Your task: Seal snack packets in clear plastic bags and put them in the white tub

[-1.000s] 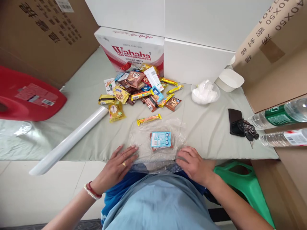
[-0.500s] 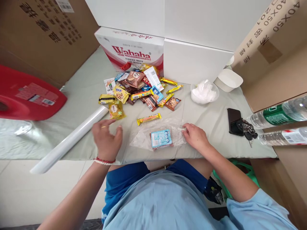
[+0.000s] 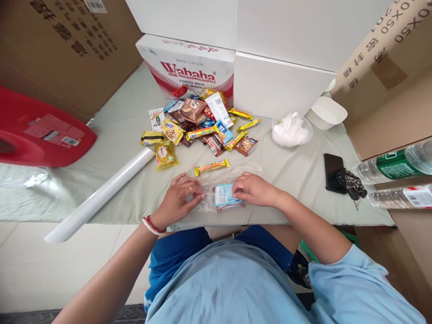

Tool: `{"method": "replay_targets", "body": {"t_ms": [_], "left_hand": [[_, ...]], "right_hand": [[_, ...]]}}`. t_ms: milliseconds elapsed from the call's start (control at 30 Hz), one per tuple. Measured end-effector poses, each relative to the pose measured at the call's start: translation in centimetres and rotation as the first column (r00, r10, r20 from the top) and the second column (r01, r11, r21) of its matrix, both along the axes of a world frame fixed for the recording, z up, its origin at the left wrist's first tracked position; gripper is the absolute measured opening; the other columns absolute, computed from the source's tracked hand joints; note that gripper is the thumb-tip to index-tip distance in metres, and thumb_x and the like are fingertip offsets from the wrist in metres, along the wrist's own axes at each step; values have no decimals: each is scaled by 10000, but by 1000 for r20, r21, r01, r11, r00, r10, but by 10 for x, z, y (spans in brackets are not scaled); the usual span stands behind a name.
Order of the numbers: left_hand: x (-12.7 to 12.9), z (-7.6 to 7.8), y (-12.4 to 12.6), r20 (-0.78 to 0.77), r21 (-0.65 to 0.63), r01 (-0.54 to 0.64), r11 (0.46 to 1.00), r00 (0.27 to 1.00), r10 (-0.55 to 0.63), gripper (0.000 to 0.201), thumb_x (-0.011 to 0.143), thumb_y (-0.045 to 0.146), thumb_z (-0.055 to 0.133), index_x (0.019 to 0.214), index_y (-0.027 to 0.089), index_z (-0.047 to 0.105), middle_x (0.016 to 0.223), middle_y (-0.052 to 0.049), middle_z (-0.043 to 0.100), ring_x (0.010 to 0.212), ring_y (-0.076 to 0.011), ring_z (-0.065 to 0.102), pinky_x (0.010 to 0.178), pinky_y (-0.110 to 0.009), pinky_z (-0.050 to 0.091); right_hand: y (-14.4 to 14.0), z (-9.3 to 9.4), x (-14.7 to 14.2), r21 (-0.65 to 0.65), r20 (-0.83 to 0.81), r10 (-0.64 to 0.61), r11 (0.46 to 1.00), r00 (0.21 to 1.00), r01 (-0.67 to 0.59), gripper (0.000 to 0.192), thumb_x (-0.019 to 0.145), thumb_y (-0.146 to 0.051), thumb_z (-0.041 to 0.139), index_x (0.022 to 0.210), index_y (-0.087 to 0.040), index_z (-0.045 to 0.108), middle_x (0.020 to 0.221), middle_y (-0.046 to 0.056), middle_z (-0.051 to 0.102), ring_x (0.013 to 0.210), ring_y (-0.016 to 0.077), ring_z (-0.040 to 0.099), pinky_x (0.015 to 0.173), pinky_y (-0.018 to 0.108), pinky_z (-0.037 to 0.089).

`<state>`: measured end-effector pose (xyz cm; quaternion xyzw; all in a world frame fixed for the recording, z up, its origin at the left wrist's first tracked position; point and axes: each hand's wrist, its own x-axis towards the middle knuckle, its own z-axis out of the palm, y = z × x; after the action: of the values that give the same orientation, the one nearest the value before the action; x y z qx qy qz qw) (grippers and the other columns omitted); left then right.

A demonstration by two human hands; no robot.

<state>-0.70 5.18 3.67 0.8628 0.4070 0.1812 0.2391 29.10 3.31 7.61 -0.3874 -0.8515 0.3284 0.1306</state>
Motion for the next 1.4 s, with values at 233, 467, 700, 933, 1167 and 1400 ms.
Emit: {"method": "replay_targets", "body": {"t_ms": [233, 467, 700, 933, 1167, 1400], "left_hand": [[0, 1, -24, 136, 304, -577, 759, 814, 564, 267, 954, 342, 545, 1049, 182, 737, 1060, -151, 698, 1108, -324, 623, 962, -508, 468], [57, 9, -69, -113, 311, -46, 949, 990, 85, 431, 1007, 201, 455, 1388, 266, 646, 1369, -96, 700, 1216, -276, 622, 927, -449, 430], [68, -10, -57, -278, 273, 19, 962, 959, 60, 405, 1047, 208, 416, 1372, 227, 656, 1416, -91, 678, 1136, -288, 608, 853, -446, 440], [69, -12, -66, -313, 282, 44, 958, 949, 49, 430, 1033, 159, 421, 1408, 202, 628, 1449, -98, 655, 1188, -296, 602, 871, -447, 458], [71, -15, -68, -223, 235, 10, 972, 974, 44, 413, 1004, 110, 457, 1361, 171, 655, 1359, -138, 704, 1198, -299, 640, 896, -444, 485], [32, -35, -57, 300, -237, -198, 951, 917, 265, 349, 951, 183, 481, 1163, 228, 755, 1196, -68, 779, 1130, -226, 713, 986, -389, 549]], "right_hand": [[11, -19, -11, -201, 198, -284, 925, 938, 322, 101, 958, -257, 649, 907, -176, 683, 727, -14, 675, 658, 128, 582, 621, 232, 349], [13, -11, -11, -134, 247, -233, 953, 941, 271, 120, 952, -280, 665, 891, -179, 689, 759, 4, 691, 701, 146, 593, 664, 247, 376], [52, -14, -14, 219, 342, -365, 927, 866, 304, 481, 875, -405, 781, 1272, -156, 675, 1196, 162, 699, 1137, 311, 587, 940, 382, 451], [65, -9, -18, -54, 321, -277, 950, 906, 309, 129, 895, -239, 700, 987, -155, 735, 795, -2, 698, 730, 143, 609, 678, 229, 414], [2, 9, -18, 161, 201, 5, 986, 980, -38, 242, 936, -141, 584, 1099, -188, 756, 862, 56, 718, 816, 188, 581, 779, 291, 427], [-52, -16, -31, 203, 456, -7, 974, 890, -96, 480, 1028, -153, 490, 1490, -247, 581, 928, 109, 645, 885, 245, 482, 715, 325, 404]]}}
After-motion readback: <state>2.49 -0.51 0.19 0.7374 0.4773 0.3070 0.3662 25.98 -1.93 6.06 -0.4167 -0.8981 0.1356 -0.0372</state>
